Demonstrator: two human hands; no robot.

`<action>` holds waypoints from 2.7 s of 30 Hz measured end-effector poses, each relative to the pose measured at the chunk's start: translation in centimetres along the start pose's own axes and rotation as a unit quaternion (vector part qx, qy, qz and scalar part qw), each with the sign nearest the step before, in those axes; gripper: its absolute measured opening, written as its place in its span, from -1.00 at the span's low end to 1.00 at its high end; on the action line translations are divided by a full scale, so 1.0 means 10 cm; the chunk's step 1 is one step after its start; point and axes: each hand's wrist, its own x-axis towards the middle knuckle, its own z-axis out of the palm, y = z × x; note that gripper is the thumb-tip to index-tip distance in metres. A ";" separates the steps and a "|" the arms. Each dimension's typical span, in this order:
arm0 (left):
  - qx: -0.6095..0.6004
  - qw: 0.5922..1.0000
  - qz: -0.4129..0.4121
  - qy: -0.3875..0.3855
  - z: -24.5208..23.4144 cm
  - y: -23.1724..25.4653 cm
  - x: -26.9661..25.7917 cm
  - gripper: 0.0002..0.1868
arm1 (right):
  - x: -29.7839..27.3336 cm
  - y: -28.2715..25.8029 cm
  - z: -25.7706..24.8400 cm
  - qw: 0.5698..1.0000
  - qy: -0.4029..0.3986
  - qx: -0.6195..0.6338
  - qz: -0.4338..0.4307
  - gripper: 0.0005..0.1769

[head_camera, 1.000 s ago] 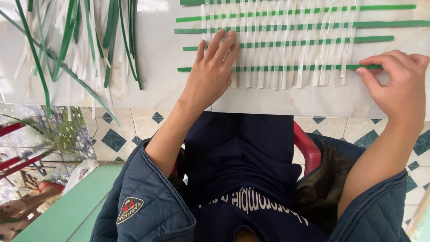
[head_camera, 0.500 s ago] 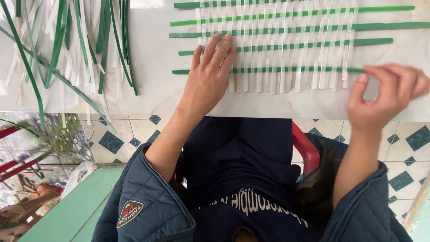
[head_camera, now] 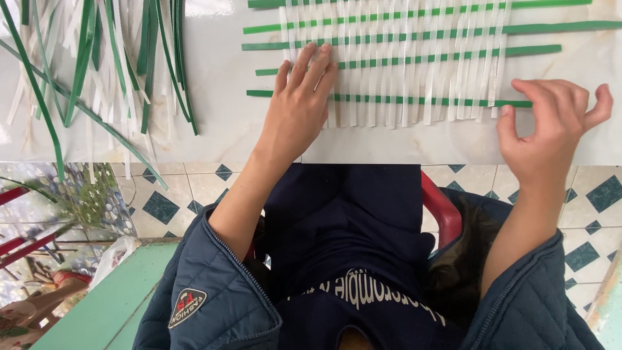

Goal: A person weaves green plastic strips through a grid of white tubes on a table, then attempts to insert a strip into a tube.

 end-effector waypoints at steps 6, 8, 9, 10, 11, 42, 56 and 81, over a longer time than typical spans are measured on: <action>0.006 1.000 0.002 -0.008 -0.03 0.00 0.01 -0.50 | -0.06 0.30 -0.02 0.995 -0.096 -0.019 -0.017 -0.83; 0.007 1.000 0.001 -0.011 -0.03 0.00 0.01 -0.50 | -0.06 0.38 0.01 0.995 -0.094 -0.022 -0.030 -0.92; 0.005 1.000 0.001 -0.009 -0.03 0.00 0.01 -0.50 | -0.07 0.44 0.04 0.995 -0.096 -0.020 -0.021 -0.90; 0.003 1.000 0.003 -0.008 -0.03 0.00 0.02 -0.50 | -0.08 0.49 0.07 0.995 -0.097 -0.018 -0.011 -0.88; 0.003 1.000 0.003 -0.009 -0.02 0.00 0.01 -0.50 | -0.03 0.43 0.06 0.995 -0.098 -0.018 -0.010 -0.88; -0.034 0.999 -0.023 0.002 0.05 0.03 -0.03 -0.39 | 0.24 -0.41 0.14 0.933 -0.059 0.173 0.309 -0.84; -0.037 0.999 -0.028 0.000 0.06 0.04 -0.04 -0.35 | 0.30 -0.46 0.06 0.922 -0.099 0.198 0.319 -0.81; 0.014 0.995 0.059 -0.076 0.34 1.20 1.31 -0.48 | 0.28 -0.41 0.06 0.905 -0.137 0.207 0.345 -0.81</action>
